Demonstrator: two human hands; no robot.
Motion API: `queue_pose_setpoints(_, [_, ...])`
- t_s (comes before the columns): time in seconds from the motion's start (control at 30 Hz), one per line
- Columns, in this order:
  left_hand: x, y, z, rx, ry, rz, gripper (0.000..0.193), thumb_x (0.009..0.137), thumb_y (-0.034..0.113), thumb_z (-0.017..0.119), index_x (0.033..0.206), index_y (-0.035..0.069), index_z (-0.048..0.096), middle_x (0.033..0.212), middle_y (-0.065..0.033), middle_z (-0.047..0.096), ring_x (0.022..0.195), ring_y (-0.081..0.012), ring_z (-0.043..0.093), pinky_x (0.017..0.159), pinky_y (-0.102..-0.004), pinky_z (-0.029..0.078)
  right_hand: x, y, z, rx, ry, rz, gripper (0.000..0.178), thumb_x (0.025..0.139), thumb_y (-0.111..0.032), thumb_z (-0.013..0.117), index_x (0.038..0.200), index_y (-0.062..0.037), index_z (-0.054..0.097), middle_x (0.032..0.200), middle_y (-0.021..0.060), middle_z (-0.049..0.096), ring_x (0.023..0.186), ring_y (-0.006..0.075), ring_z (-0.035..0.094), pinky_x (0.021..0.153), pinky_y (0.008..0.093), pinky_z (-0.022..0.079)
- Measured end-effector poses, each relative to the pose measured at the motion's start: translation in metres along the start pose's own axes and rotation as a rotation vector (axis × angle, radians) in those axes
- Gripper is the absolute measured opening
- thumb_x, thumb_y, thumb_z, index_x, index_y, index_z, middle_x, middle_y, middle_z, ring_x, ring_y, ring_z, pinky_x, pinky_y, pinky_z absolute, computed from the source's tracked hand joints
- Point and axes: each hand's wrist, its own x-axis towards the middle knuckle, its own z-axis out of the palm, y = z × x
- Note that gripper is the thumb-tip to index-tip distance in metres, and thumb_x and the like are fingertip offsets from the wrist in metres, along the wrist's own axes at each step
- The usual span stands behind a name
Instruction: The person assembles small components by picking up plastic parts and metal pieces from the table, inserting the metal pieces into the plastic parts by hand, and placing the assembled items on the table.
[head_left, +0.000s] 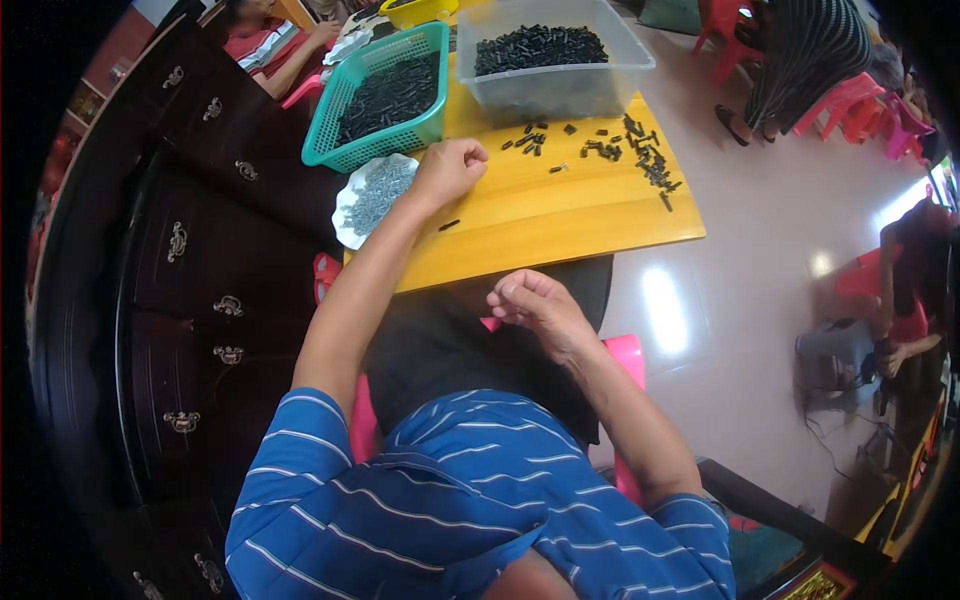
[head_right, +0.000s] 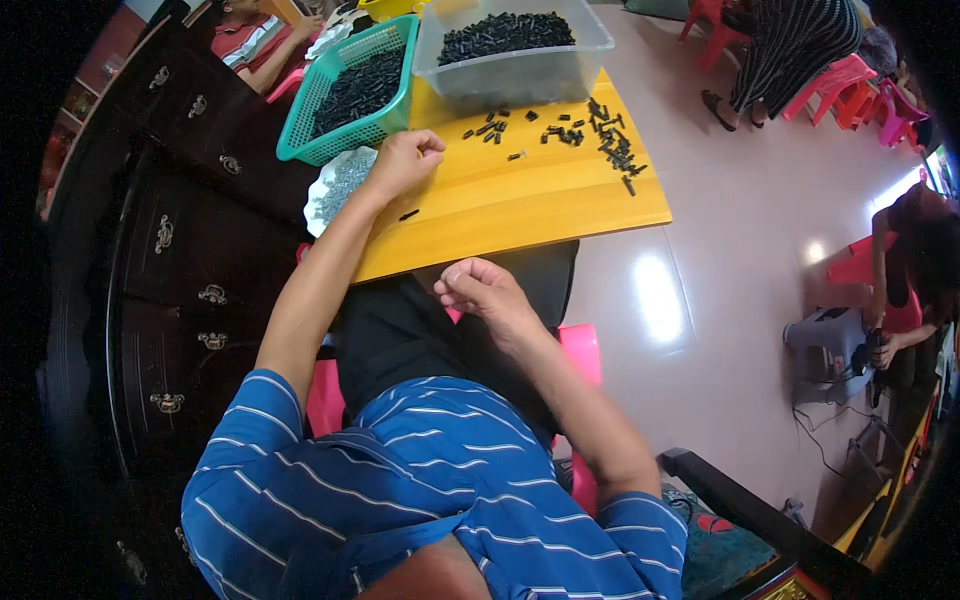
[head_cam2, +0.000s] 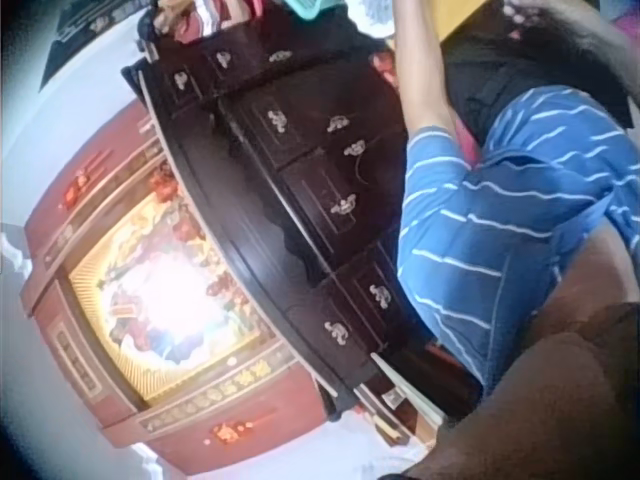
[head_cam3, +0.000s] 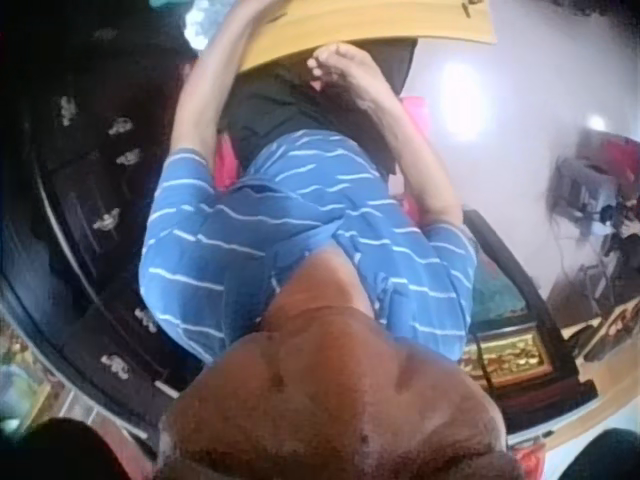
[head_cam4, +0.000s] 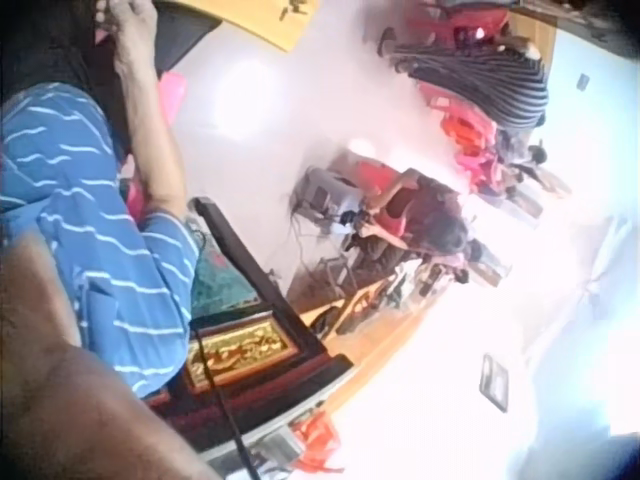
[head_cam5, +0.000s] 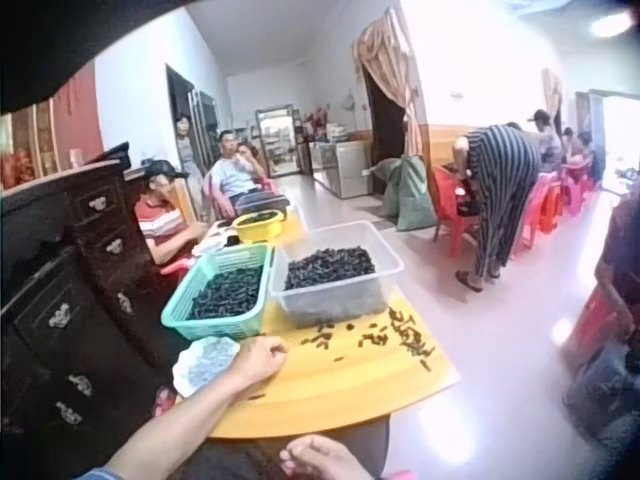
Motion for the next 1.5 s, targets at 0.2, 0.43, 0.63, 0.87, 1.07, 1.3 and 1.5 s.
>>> queue_pose_setpoints(0.2, [-0.072,0.006,-0.046,0.266,-0.088,0.032,0.017,0.081,0.012,0.064,0.093,0.004,0.073,0.087,-0.0151,0.071,0.081,-0.0329,0.069,0.073,-0.0416,0.054,0.002,0.0,-0.001,-0.02,-0.01,-0.002,0.016,0.096,-0.025,0.065,0.097,-0.0091,0.063,0.094,0.003,0.069,0.084,0.0098,0.064,0.082,0.0253,0.051])
queue_pose_setpoints(0.43, [-0.06,-0.002,-0.045,0.399,0.017,0.05,0.015,0.083,0.013,0.063,0.093,0.006,0.071,0.094,-0.0154,0.069,0.089,-0.036,0.067,0.077,-0.0486,0.053,0.003,0.004,-0.003,-0.047,-0.014,0.002,0.015,0.097,-0.024,0.065,0.096,-0.0089,0.063,0.095,0.0034,0.068,0.084,0.0098,0.064,0.082,0.0251,0.051])
queue_pose_setpoints(0.63, [-0.028,-0.024,-0.042,0.528,0.052,0.022,0.013,0.083,0.011,0.061,0.089,0.006,0.071,0.092,-0.017,0.069,0.087,-0.0383,0.067,0.076,-0.049,0.053,0.001,0.001,0.002,-0.045,0.031,-0.004,0.017,0.099,-0.024,0.061,0.096,-0.0079,0.062,0.093,0.0029,0.069,0.081,0.0098,0.063,0.079,0.0254,0.051])
queue_pose_setpoints(0.87, [0.01,-0.044,-0.028,0.646,-0.107,-0.051,0.014,0.081,0.015,0.065,0.089,0.008,0.074,0.093,-0.0156,0.071,0.09,-0.0351,0.069,0.078,-0.0475,0.054,0.001,0.001,0.001,-0.041,0.012,0.001,0.017,0.098,-0.025,0.062,0.096,-0.0085,0.063,0.094,0.0029,0.07,0.082,0.0098,0.063,0.08,0.0257,0.051])
queue_pose_setpoints(1.07, [0.023,-0.046,-0.014,0.686,-0.165,-0.147,0.014,0.079,0.014,0.063,0.086,0.009,0.075,0.09,-0.016,0.072,0.088,-0.035,0.07,0.078,-0.0479,0.055,0.0,-0.002,0.002,-0.036,0.014,-0.003,0.017,0.098,-0.026,0.063,0.096,-0.0086,0.063,0.094,0.0028,0.069,0.082,0.0098,0.063,0.079,0.025,0.05])
queue_pose_setpoints(1.3, [0.022,-0.029,-0.022,0.589,-0.153,-0.14,0.015,0.079,0.014,0.063,0.086,0.007,0.075,0.087,-0.0159,0.073,0.083,-0.0333,0.07,0.075,-0.0455,0.056,0.004,0.003,0.001,-0.031,-0.004,-0.019,0.017,0.098,-0.025,0.062,0.096,-0.0083,0.062,0.094,0.0034,0.069,0.082,0.0097,0.063,0.079,0.0244,0.05])
queue_pose_setpoints(1.5, [-0.049,0.052,-0.027,-0.225,-0.183,0.051,0.016,0.081,0.015,0.071,0.091,0.002,0.073,0.076,-0.0061,0.071,0.068,-0.0097,0.064,0.063,-0.0267,0.051,0.0,0.001,-0.001,0.043,0.106,-0.034,0.028,0.101,-0.034,0.055,0.103,-0.0067,0.062,0.095,0.0055,0.069,0.082,0.0123,0.063,0.08,0.0282,0.05])
